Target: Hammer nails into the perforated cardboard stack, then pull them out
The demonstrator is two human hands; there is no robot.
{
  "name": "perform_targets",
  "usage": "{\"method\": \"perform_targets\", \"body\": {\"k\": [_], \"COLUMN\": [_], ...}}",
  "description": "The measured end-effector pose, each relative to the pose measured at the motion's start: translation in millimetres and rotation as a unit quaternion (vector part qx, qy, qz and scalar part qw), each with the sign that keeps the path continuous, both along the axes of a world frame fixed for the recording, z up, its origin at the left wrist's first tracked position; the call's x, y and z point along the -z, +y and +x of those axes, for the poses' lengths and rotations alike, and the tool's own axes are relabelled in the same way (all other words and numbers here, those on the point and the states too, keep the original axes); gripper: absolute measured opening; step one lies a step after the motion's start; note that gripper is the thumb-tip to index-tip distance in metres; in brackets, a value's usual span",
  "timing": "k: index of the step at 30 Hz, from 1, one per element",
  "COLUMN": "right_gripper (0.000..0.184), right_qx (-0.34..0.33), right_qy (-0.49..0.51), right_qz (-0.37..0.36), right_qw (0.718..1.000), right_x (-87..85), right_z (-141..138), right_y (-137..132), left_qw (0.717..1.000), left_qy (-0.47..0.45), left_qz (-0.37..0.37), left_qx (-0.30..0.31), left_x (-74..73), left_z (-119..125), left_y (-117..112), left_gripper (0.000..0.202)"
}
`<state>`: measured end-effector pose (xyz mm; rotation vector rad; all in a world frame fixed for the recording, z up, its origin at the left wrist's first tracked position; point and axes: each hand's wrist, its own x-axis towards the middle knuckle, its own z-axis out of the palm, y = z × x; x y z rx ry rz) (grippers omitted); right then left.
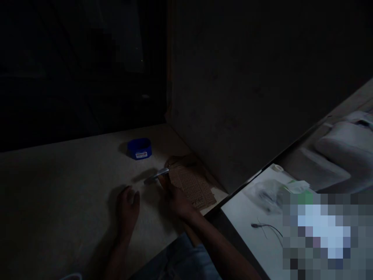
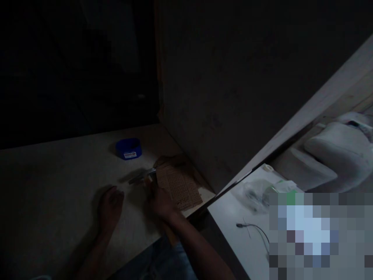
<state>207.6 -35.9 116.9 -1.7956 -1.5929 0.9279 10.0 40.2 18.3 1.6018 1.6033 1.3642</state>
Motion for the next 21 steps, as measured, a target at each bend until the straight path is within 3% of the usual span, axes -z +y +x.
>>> {"method": "perform_targets", "body": {"k": [4, 8, 14, 21], "right_gripper": [0.035, 0.034, 0.036, 0.036], "right_qx": [-0.007, 0.001, 0.016, 0.029], "right_qy": [-0.062, -0.096, -0.108, -0.123], "right_qz": [-0.021, -0.031, -0.040, -0.045], "right_qw": [0.998, 0.995, 0.993, 0.991], "right_x": [-0.2, 7.2, 20.4, 22.1], "right_z": [-30, -47, -50, -53], "right_y": [37, 57, 70, 72], "left_qw": [1.000, 1.000, 0.999, 0.998], "left_qy": [-0.001, 0.005, 0.024, 0.045], "left_qz": [-0.001, 0.002, 0.021, 0.037], "left_qx": [0.002, -0.004, -0.027, -0.011], "left_x": [3.3, 3.9, -2.2, -1.1], "left_z": [-8, -7, -3, -3], "left_y": [-3, -3, -3, 0], "left_gripper": [0.044, 0.038, 0.032, 0.031]}}
